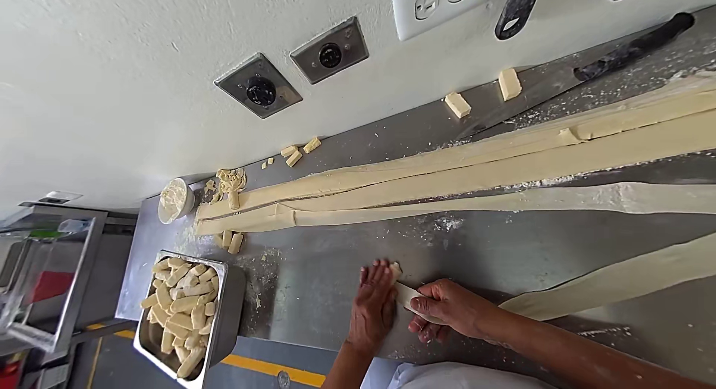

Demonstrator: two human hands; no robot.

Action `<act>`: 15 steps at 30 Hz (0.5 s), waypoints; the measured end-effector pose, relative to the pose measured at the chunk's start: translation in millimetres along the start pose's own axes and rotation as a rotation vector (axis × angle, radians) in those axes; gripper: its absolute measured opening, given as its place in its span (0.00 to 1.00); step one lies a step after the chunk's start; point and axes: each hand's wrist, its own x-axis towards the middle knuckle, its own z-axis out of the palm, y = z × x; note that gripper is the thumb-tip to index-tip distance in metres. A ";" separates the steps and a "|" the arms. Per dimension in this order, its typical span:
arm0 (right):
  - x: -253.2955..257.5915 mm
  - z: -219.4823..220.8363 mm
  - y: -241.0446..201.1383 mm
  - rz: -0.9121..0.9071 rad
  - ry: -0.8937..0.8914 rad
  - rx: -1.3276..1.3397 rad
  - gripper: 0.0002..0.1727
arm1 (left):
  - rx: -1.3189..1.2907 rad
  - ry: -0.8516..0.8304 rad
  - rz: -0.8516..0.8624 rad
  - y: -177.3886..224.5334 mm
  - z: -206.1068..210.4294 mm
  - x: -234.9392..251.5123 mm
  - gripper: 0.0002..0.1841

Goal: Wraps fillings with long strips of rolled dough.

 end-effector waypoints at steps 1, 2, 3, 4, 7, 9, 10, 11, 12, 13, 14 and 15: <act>0.1 -0.1 -0.7 -0.003 -0.006 -0.007 0.12 | -0.021 -0.014 0.023 1.4 -1.4 -2.2 0.16; 0.1 -0.1 -1.1 0.000 -0.013 -0.013 0.12 | -0.029 0.001 0.030 1.2 -1.9 -2.2 0.15; -0.4 0.3 -0.6 0.011 -0.021 -0.016 0.12 | -0.027 0.034 0.011 1.1 -1.1 -2.4 0.15; -0.7 0.4 0.1 0.022 -0.030 -0.015 0.12 | -0.017 0.067 -0.026 1.3 1.3 -2.3 0.17; 2.3 1.6 2.2 0.046 -0.058 -0.006 0.12 | -0.044 0.046 -0.074 10.5 8.3 -5.9 0.18; 7.0 2.5 4.8 0.057 -0.073 -0.012 0.13 | -0.114 0.047 -0.078 18.1 9.2 -9.9 0.13; 9.3 3.2 5.3 0.064 -0.075 -0.017 0.14 | -0.136 0.042 -0.090 21.4 8.1 -11.4 0.12; 10.7 4.0 4.9 0.071 -0.071 -0.023 0.15 | -0.149 0.022 -0.108 25.5 6.2 -13.2 0.13; 11.3 4.3 3.6 0.079 -0.065 -0.030 0.16 | -0.158 -0.010 -0.126 30.0 3.2 -14.7 0.15; 11.4 4.5 1.8 0.090 -0.060 -0.044 0.16 | -0.176 -0.046 -0.153 34.8 -0.9 -16.3 0.17; 11.5 5.3 0.2 0.101 -0.047 -0.074 0.17 | -0.203 -0.069 -0.194 39.4 -5.2 -17.4 0.18; 11.8 6.3 -1.4 0.106 -0.032 -0.130 0.18 | -0.241 -0.071 -0.254 42.8 -9.4 -17.3 0.18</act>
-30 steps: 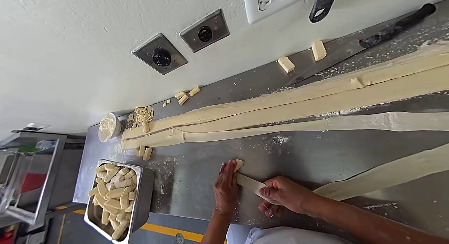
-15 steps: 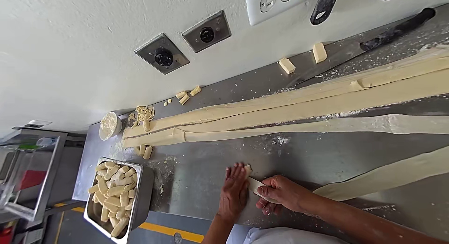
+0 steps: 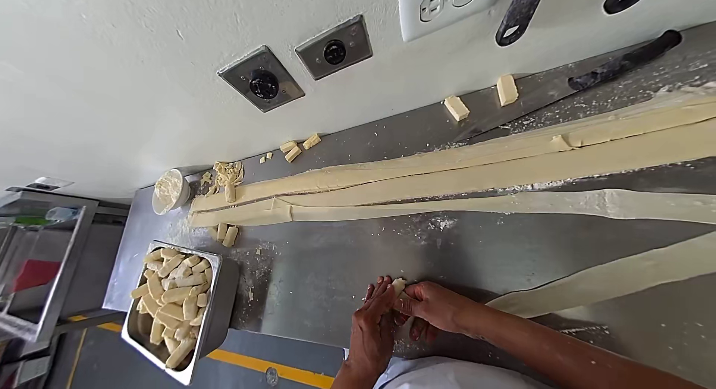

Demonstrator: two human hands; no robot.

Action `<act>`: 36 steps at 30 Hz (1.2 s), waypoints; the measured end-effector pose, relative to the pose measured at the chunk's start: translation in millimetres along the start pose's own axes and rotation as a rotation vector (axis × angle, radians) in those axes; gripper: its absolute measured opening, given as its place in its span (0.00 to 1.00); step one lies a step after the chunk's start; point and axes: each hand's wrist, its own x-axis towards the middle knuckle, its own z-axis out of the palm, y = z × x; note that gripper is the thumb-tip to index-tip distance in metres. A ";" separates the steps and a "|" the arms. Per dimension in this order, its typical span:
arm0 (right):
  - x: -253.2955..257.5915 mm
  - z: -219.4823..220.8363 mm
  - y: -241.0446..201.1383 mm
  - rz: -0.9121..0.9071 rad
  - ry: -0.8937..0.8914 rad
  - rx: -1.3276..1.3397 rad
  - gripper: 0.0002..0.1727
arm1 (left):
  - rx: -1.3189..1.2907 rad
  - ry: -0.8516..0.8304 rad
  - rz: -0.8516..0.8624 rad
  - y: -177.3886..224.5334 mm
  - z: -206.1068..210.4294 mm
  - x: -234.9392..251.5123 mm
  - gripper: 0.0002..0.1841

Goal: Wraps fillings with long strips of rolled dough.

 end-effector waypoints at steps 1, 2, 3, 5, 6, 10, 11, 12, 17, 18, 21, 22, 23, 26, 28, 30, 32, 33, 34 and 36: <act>0.0 1.0 -2.0 -0.011 0.021 -0.089 0.19 | -0.066 0.018 -0.090 4.1 -3.8 1.1 0.17; -0.3 1.7 -4.1 -0.046 0.051 -0.210 0.20 | -0.183 0.038 -0.219 9.2 -8.4 4.8 0.14; -1.9 1.8 -7.4 -0.099 0.082 -0.337 0.22 | -0.329 0.050 -0.348 14.1 -14.2 10.8 0.13; -10.4 0.5 -21.4 -0.213 0.124 -0.549 0.25 | -0.603 0.034 -0.542 22.2 -30.1 24.3 0.15; -15.0 -1.1 -31.2 -0.254 0.124 -0.636 0.28 | -0.716 -0.008 -0.611 24.8 -39.7 30.8 0.17; -24.9 -2.4 -65.6 -0.330 0.065 -0.855 0.30 | -0.993 -0.167 -0.749 29.4 -64.8 42.2 0.17; -25.3 -1.9 -73.0 -0.320 0.037 -0.892 0.28 | -1.023 -0.176 -0.754 29.4 -66.1 41.6 0.16; -25.0 -1.5 -80.0 -0.293 0.006 -0.927 0.27 | -1.034 -0.169 -0.756 28.8 -66.3 40.3 0.16; -12.4 -7.8 -93.4 -0.257 -0.139 -0.873 0.24 | -0.950 -0.068 -0.751 20.9 -75.5 25.6 0.19; -6.7 -13.3 -96.9 -0.275 -0.130 -0.799 0.24 | -0.936 -0.031 -0.746 16.9 -83.5 25.7 0.20; 15.1 -24.5 -112.7 -0.281 -0.070 -0.759 0.23 | -0.962 0.082 -0.752 1.7 -105.7 23.6 0.18; 23.4 -23.2 -120.2 -0.248 -0.058 -0.854 0.24 | -0.995 0.101 -0.745 0.9 -109.6 23.5 0.17; 31.5 -19.3 -125.9 -0.212 -0.047 -0.961 0.26 | -1.032 0.114 -0.736 3.1 -110.5 23.5 0.15; 40.5 -1.7 -134.8 -0.260 0.085 -1.212 0.35 | -1.155 0.154 -0.714 12.7 -103.3 27.4 0.14; 33.4 6.7 -135.8 -0.463 0.113 -1.189 0.51 | -1.210 0.184 -0.718 15.8 -98.0 30.7 0.15; 21.3 20.4 -126.6 -0.643 -0.003 -1.114 0.65 | -1.236 0.190 -0.718 18.9 -93.2 32.2 0.14; 16.1 35.0 -108.7 -0.749 -0.056 -1.088 0.66 | -1.261 0.150 -0.686 23.3 -87.9 30.8 0.11; 18.1 39.1 -96.9 -0.846 -0.004 -1.041 0.63 | -1.282 0.128 -0.657 25.4 -84.9 29.8 0.10; 22.6 41.3 -85.5 -0.967 0.082 -0.978 0.59 | -1.306 0.104 -0.622 27.1 -82.1 29.3 0.10; 27.1 43.9 -73.1 -1.098 0.171 -0.870 0.58 | -1.337 0.080 -0.613 34.4 -80.4 34.4 0.30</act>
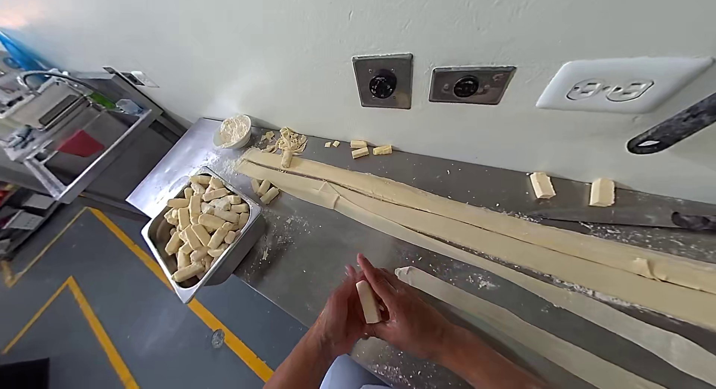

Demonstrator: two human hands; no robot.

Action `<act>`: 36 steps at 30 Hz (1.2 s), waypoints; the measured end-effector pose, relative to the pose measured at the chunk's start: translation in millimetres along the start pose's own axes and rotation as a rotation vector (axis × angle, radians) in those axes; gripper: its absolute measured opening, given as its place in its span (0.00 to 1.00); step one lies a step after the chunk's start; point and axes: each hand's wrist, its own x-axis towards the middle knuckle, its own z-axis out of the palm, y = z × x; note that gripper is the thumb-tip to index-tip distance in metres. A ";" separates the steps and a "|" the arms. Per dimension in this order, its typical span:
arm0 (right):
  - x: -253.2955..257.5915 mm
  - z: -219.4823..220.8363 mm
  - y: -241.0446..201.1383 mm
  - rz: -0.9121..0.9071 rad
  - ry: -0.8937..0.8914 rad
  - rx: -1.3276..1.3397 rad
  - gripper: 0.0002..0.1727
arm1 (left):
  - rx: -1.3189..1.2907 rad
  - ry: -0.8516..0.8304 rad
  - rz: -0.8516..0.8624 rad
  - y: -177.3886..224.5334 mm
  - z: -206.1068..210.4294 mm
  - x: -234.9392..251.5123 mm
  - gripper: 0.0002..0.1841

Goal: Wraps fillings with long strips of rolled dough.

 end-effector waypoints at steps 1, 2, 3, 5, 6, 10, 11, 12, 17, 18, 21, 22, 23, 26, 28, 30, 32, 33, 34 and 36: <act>-2.5 2.7 -1.3 -0.021 0.031 0.013 0.59 | -0.036 0.052 -0.025 3.8 7.5 1.3 0.38; -4.3 5.0 -4.1 -0.048 0.047 -0.004 0.60 | -0.068 0.135 -0.050 7.0 15.7 2.6 0.42; -5.3 7.5 -7.2 -0.083 0.059 -0.041 0.59 | -0.074 0.217 -0.058 8.3 22.1 3.7 0.42; -7.6 17.7 -6.4 -0.168 0.123 -0.146 0.58 | -0.058 0.307 -0.043 1.4 26.6 3.5 0.41; -9.5 23.5 -3.2 -0.196 0.142 -0.184 0.59 | -0.060 0.331 -0.043 -5.1 25.3 3.0 0.40; -20.0 29.2 7.9 -0.078 0.024 -0.179 0.68 | 0.019 0.454 -0.021 -4.9 -3.0 2.2 0.36; -20.9 22.7 16.0 -0.046 0.007 -0.231 0.64 | 0.056 0.493 0.064 14.2 -19.1 0.5 0.33; -21.8 11.9 27.2 -0.006 0.008 -0.312 0.54 | 0.110 0.554 0.162 40.6 -36.7 0.0 0.30; -24.6 -33.1 77.9 0.249 0.011 -0.473 0.16 | 0.588 1.171 0.468 185.7 -124.4 -14.2 0.38; -24.1 -35.8 79.6 0.285 -0.029 -0.459 0.13 | 0.706 1.272 0.462 208.2 -140.3 -17.7 0.43; -17.4 -40.7 74.8 0.374 -0.095 -0.377 0.10 | 0.879 1.433 0.462 253.0 -184.3 -24.6 0.49; -14.8 -43.6 71.7 0.416 -0.104 -0.320 0.12 | 0.899 1.453 0.473 260.1 -202.3 -25.3 0.50; -12.6 -47.2 68.8 0.449 -0.096 -0.257 0.13 | 0.925 1.453 0.484 263.7 -221.1 -25.6 0.49; -6.9 -63.0 52.9 0.551 -0.058 -0.050 0.17 | 0.985 1.358 0.475 262.5 -251.6 -28.0 0.36; -7.6 -74.9 38.9 0.540 -0.034 0.012 0.17 | 0.981 1.378 0.550 249.6 -241.2 -32.5 0.29; -5.8 -86.0 21.2 0.520 -0.004 0.063 0.19 | 1.021 1.341 0.732 215.7 -212.9 -31.1 0.23; 2.1 -92.9 -4.5 0.476 0.040 0.107 0.20 | 1.020 1.007 0.848 149.3 -157.5 -19.4 0.17; 7.1 -93.3 -18.6 0.437 0.054 0.121 0.19 | 0.942 0.702 0.821 109.2 -122.6 -11.5 0.17; 11.3 -91.3 -31.9 0.383 0.073 0.124 0.18 | 0.855 0.371 0.756 69.6 -87.2 -2.5 0.21; 17.0 -82.0 -49.4 0.227 0.128 0.090 0.15 | 0.675 -0.104 0.596 2.4 -18.5 10.4 0.38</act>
